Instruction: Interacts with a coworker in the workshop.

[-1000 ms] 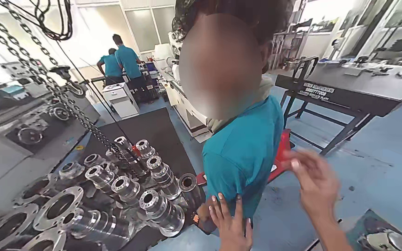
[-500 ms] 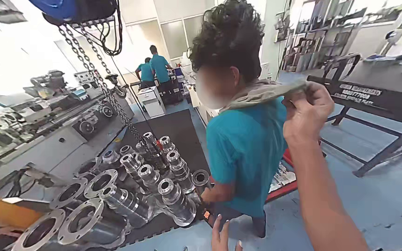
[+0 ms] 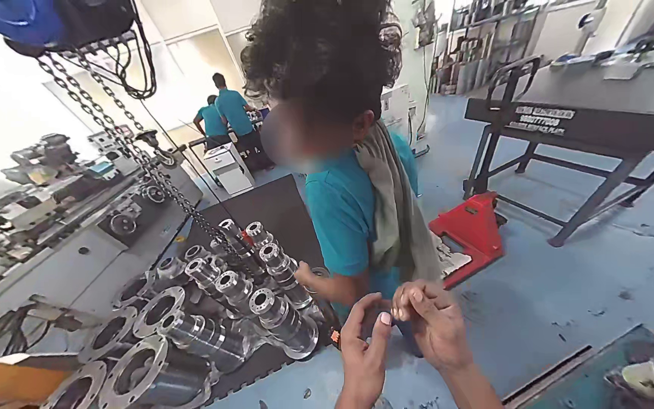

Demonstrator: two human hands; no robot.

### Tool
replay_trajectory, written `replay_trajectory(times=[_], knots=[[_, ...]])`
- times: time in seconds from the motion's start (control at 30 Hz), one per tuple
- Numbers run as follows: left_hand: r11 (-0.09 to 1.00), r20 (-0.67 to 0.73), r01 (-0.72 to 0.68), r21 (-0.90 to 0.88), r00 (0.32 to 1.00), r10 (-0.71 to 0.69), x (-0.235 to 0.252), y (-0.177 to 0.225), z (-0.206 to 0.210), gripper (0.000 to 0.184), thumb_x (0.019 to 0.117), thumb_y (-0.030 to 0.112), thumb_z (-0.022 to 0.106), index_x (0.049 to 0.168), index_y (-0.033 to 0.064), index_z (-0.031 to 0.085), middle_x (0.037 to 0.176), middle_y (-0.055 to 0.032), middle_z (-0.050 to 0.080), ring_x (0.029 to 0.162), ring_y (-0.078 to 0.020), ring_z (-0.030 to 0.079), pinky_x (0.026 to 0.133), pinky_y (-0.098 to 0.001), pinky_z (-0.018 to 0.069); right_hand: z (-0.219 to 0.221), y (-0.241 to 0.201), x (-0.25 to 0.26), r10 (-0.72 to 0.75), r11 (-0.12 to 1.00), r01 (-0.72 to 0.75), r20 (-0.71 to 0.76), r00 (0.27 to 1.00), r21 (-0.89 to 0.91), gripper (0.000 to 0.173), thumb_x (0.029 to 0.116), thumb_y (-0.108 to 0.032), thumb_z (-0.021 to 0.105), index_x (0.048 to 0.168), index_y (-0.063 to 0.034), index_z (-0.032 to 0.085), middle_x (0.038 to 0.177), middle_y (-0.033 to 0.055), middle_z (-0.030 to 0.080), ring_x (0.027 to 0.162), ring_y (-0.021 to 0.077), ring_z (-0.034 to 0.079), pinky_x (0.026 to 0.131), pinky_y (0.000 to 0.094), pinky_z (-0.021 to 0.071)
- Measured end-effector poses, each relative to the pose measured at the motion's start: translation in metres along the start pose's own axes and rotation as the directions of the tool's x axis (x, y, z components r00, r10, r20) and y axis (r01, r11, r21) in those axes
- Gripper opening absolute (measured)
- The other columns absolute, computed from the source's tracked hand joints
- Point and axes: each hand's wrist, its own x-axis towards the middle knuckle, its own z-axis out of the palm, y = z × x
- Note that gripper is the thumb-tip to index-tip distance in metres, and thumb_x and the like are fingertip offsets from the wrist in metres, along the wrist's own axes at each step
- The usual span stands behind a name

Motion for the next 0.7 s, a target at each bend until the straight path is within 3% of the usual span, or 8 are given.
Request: replay_trajectory(times=[0.1,0.2,0.33,0.4,0.47,0.53,0.6,0.7], knots=[[0.944,0.008,0.257,-0.207,0.965,-0.261,-0.017,-0.016,0.01,0.042,0.1087,0.026,0.045,0.129,-0.0073,0.06,0.11,-0.0132,0.071,0.098,-0.0171,0.07,0.088,-0.0329,0.059,-0.002,0.007,-0.038,0.185,0.949,-0.17,-0.034,0.982,0.267,0.035,0.1039,-0.041,0.056,0.096,-0.0118,0.074,0.078,0.0005,0.069,0.07,0.0097,0.067,0.068,0.0274,0.0583],[0.687,0.26,0.531,-0.496,0.846,-0.466,-0.028,-0.024,0.007,0.063,0.1088,0.052,0.03,0.132,0.0038,0.063,0.111,-0.0126,0.074,0.083,-0.0084,0.07,0.074,-0.0222,0.0571,0.015,0.016,-0.077,0.452,0.696,-0.417,0.095,0.887,0.584,0.047,0.102,-0.053,0.053,0.108,-0.0128,0.075,0.084,0.004,0.074,0.068,0.0107,0.071,0.064,0.028,0.0609],[0.701,0.249,0.582,-0.413,0.812,-0.527,-0.04,-0.022,0.013,0.044,0.1073,0.037,0.04,0.106,0.005,0.07,0.08,-0.0053,0.072,0.042,-0.001,0.048,0.04,-0.0163,0.0424,0.039,0.027,-0.091,0.596,0.798,-0.494,-0.327,0.734,0.347,0.046,0.1092,-0.02,0.033,0.074,-0.0142,0.062,0.046,-0.0023,0.054,0.033,0.003,0.047,0.031,0.0195,0.0394],[0.736,0.056,0.615,-0.283,0.777,-0.627,-0.048,-0.018,0.027,0.038,0.1081,0.025,0.04,0.105,0.0022,0.07,0.083,-0.0044,0.072,0.053,-0.0024,0.055,0.048,-0.0179,0.0467,0.039,0.038,-0.098,0.416,0.902,-0.418,-0.481,0.772,0.11,0.043,0.1016,-0.009,0.036,0.067,-0.017,0.059,0.049,-0.0095,0.053,0.04,-0.0016,0.047,0.039,0.0171,0.0403],[0.732,-0.091,0.64,-0.236,0.735,-0.672,-0.06,-0.019,0.039,0.034,0.1077,0.023,0.044,0.112,-0.0003,0.068,0.097,-0.0081,0.072,0.085,-0.012,0.067,0.078,-0.0288,0.0562,0.027,0.056,-0.112,0.188,0.951,-0.286,-0.515,0.836,-0.116,0.033,0.0967,-0.004,0.049,0.07,-0.0136,0.065,0.065,-0.0102,0.065,0.062,-0.0027,0.062,0.061,0.0175,0.0538],[0.742,-0.164,0.65,-0.162,0.724,-0.67,-0.071,-0.02,0.051,0.038,0.1055,0.026,0.051,0.129,-0.0021,0.059,0.114,-0.0128,0.068,0.105,-0.017,0.065,0.093,-0.0357,0.0539,0.019,0.068,-0.118,0.051,0.935,-0.231,-0.543,0.838,-0.268,0.027,0.0958,-0.002,0.055,0.072,-0.0077,0.067,0.068,-0.0077,0.066,0.065,-0.0021,0.064,0.065,0.0179,0.0556],[0.745,-0.14,0.66,-0.095,0.733,-0.666,-0.085,-0.022,0.059,0.06,0.1019,0.033,0.057,0.15,-0.0007,0.045,0.144,-0.0205,0.053,0.133,-0.0258,0.053,0.111,-0.0434,0.0445,0.025,0.039,-0.108,0.155,0.816,-0.465,-0.645,0.749,-0.343,0.03,0.0975,-0.003,0.057,0.069,0.0003,0.065,0.061,-0.002,0.062,0.058,0.0007,0.06,0.061,0.0199,0.0531],[0.807,-0.119,0.59,-0.026,0.8,-0.588,-0.106,-0.018,0.062,0.072,0.0952,0.035,0.059,0.154,-0.0023,0.04,0.159,-0.0253,0.036,0.147,-0.0325,0.036,0.12,-0.0478,0.0343,0.039,0.016,-0.103,0.184,0.663,-0.634,-0.734,0.654,-0.398,0.023,0.0943,-0.001,0.058,0.074,0.0086,0.063,0.061,0.0053,0.057,0.057,0.0041,0.054,0.059,0.0199,0.0471]])
